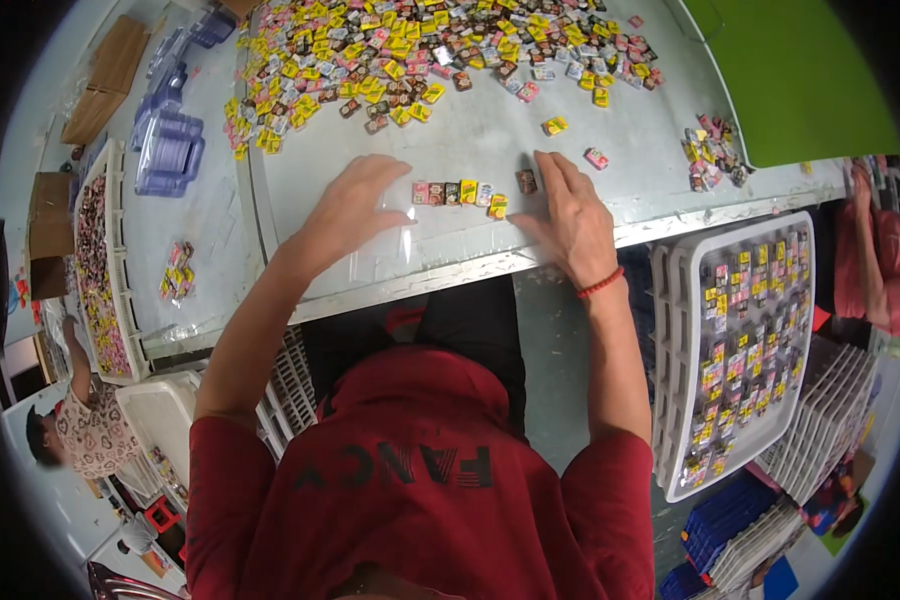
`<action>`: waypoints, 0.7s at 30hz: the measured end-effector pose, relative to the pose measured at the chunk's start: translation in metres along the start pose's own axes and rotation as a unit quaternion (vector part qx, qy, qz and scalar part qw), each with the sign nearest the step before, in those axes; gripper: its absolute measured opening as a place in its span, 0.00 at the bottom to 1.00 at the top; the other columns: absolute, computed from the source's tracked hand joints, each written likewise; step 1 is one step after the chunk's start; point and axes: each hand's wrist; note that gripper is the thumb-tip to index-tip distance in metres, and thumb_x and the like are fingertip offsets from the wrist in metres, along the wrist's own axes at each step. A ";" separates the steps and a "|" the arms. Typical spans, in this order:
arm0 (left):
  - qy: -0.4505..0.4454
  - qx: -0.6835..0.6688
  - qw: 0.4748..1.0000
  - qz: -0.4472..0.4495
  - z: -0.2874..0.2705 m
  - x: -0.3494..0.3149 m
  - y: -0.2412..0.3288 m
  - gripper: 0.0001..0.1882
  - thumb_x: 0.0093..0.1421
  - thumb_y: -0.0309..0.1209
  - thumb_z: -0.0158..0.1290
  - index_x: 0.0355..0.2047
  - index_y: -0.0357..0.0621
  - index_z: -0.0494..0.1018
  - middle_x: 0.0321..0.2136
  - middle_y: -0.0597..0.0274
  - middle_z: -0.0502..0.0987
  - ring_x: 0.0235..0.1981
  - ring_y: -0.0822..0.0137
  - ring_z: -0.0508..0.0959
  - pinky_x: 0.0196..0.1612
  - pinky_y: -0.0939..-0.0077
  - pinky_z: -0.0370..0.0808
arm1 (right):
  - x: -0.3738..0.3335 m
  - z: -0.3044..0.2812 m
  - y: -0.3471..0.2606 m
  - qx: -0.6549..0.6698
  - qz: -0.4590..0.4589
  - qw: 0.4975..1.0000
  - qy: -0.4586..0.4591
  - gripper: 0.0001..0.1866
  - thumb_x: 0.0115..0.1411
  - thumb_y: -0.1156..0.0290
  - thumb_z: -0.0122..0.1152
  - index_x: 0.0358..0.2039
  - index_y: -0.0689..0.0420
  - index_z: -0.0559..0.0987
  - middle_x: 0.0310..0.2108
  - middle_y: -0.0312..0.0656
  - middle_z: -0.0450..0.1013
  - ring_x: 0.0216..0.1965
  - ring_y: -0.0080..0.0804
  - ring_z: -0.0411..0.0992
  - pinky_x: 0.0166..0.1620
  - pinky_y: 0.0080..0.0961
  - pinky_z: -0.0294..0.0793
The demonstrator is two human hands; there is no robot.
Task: Sort small colorful plastic components into rows and place them into a designated sorting tray.
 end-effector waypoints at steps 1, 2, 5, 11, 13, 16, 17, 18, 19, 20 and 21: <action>0.005 0.001 1.000 0.003 0.003 0.001 0.001 0.28 0.43 0.30 0.67 0.45 0.37 0.72 0.41 0.53 0.73 0.45 0.54 0.72 0.51 0.64 0.70 | 0.003 0.003 -0.001 0.016 0.000 0.999 -0.032 0.33 0.47 0.67 0.71 0.54 0.57 0.71 0.53 0.47 0.69 0.46 0.44 0.73 0.48 0.33 0.75; 0.005 0.001 1.000 0.002 0.006 0.002 0.000 0.28 0.43 0.30 0.67 0.45 0.37 0.72 0.41 0.53 0.73 0.45 0.54 0.72 0.51 0.64 0.70 | 0.005 0.005 -0.004 0.031 -0.001 0.998 -0.063 0.32 0.47 0.68 0.71 0.54 0.57 0.71 0.53 0.46 0.70 0.46 0.44 0.73 0.48 0.32 0.75; -0.002 -0.011 1.000 0.026 0.009 0.008 -0.005 0.25 0.44 0.28 0.66 0.44 0.37 0.73 0.40 0.55 0.74 0.43 0.55 0.73 0.49 0.64 0.70 | 0.005 0.009 -0.011 0.060 0.021 0.994 -0.086 0.30 0.48 0.68 0.70 0.52 0.57 0.73 0.52 0.45 0.70 0.45 0.43 0.74 0.47 0.32 0.76; -0.039 -0.053 0.998 0.013 0.016 0.013 -0.006 0.21 0.50 0.30 0.62 0.45 0.40 0.73 0.39 0.55 0.74 0.44 0.54 0.73 0.46 0.64 0.71 | -0.002 0.005 -0.027 0.046 0.018 0.998 -0.048 0.27 0.49 0.68 0.70 0.50 0.59 0.74 0.49 0.47 0.71 0.46 0.44 0.73 0.46 0.33 0.76; -0.016 -0.069 0.997 0.022 0.018 0.012 -0.005 0.20 0.50 0.30 0.62 0.44 0.40 0.73 0.39 0.56 0.73 0.42 0.54 0.74 0.45 0.64 0.72 | -0.003 0.007 -0.033 0.040 0.012 0.999 -0.034 0.26 0.50 0.68 0.69 0.50 0.60 0.74 0.48 0.47 0.71 0.46 0.44 0.72 0.46 0.33 0.75; -0.018 -0.072 0.997 0.015 0.021 0.014 -0.003 0.21 0.50 0.30 0.62 0.44 0.41 0.73 0.39 0.56 0.73 0.42 0.54 0.73 0.46 0.65 0.71 | -0.005 0.014 -0.037 0.007 0.013 1.000 -0.017 0.25 0.50 0.69 0.69 0.49 0.61 0.75 0.49 0.46 0.71 0.47 0.43 0.72 0.45 0.33 0.75; -0.018 -0.072 0.997 0.016 0.021 0.015 -0.003 0.21 0.50 0.30 0.62 0.44 0.41 0.73 0.39 0.56 0.73 0.42 0.54 0.73 0.46 0.65 0.71 | -0.006 0.017 -0.037 -0.001 0.025 1.000 -0.007 0.24 0.51 0.71 0.68 0.48 0.61 0.75 0.48 0.46 0.72 0.46 0.43 0.72 0.45 0.34 0.75; -0.023 -0.058 0.998 0.017 0.020 0.015 -0.001 0.22 0.49 0.31 0.63 0.45 0.41 0.73 0.40 0.56 0.73 0.43 0.54 0.73 0.47 0.65 0.71 | -0.006 0.020 -0.037 -0.008 0.036 0.999 0.003 0.22 0.51 0.72 0.67 0.48 0.60 0.76 0.48 0.47 0.72 0.45 0.43 0.72 0.45 0.34 0.75; -0.027 -0.043 0.999 0.018 0.020 0.015 0.000 0.24 0.48 0.32 0.64 0.46 0.41 0.73 0.41 0.55 0.73 0.44 0.54 0.72 0.48 0.65 0.71 | -0.005 0.020 -0.035 -0.009 0.036 0.999 0.004 0.22 0.51 0.72 0.67 0.48 0.60 0.76 0.48 0.47 0.72 0.45 0.43 0.72 0.45 0.34 0.75; -0.027 -0.043 0.999 0.019 0.020 0.016 0.001 0.24 0.48 0.32 0.64 0.46 0.41 0.73 0.41 0.55 0.73 0.44 0.54 0.72 0.48 0.65 0.71 | -0.004 0.019 -0.033 -0.001 0.036 0.999 0.009 0.21 0.51 0.74 0.66 0.47 0.60 0.76 0.47 0.47 0.73 0.45 0.43 0.73 0.45 0.33 0.75; -0.004 -0.041 0.998 0.038 0.022 0.016 0.002 0.26 0.47 0.34 0.64 0.47 0.41 0.72 0.43 0.55 0.72 0.45 0.53 0.71 0.49 0.65 0.70 | -0.004 0.019 -0.031 0.008 0.035 0.999 0.011 0.20 0.52 0.76 0.65 0.47 0.60 0.76 0.47 0.48 0.73 0.44 0.44 0.73 0.45 0.33 0.75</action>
Point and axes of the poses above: each hand's wrist, its own x-axis towards the middle knuckle, its own z-axis out of the palm, y = z × x
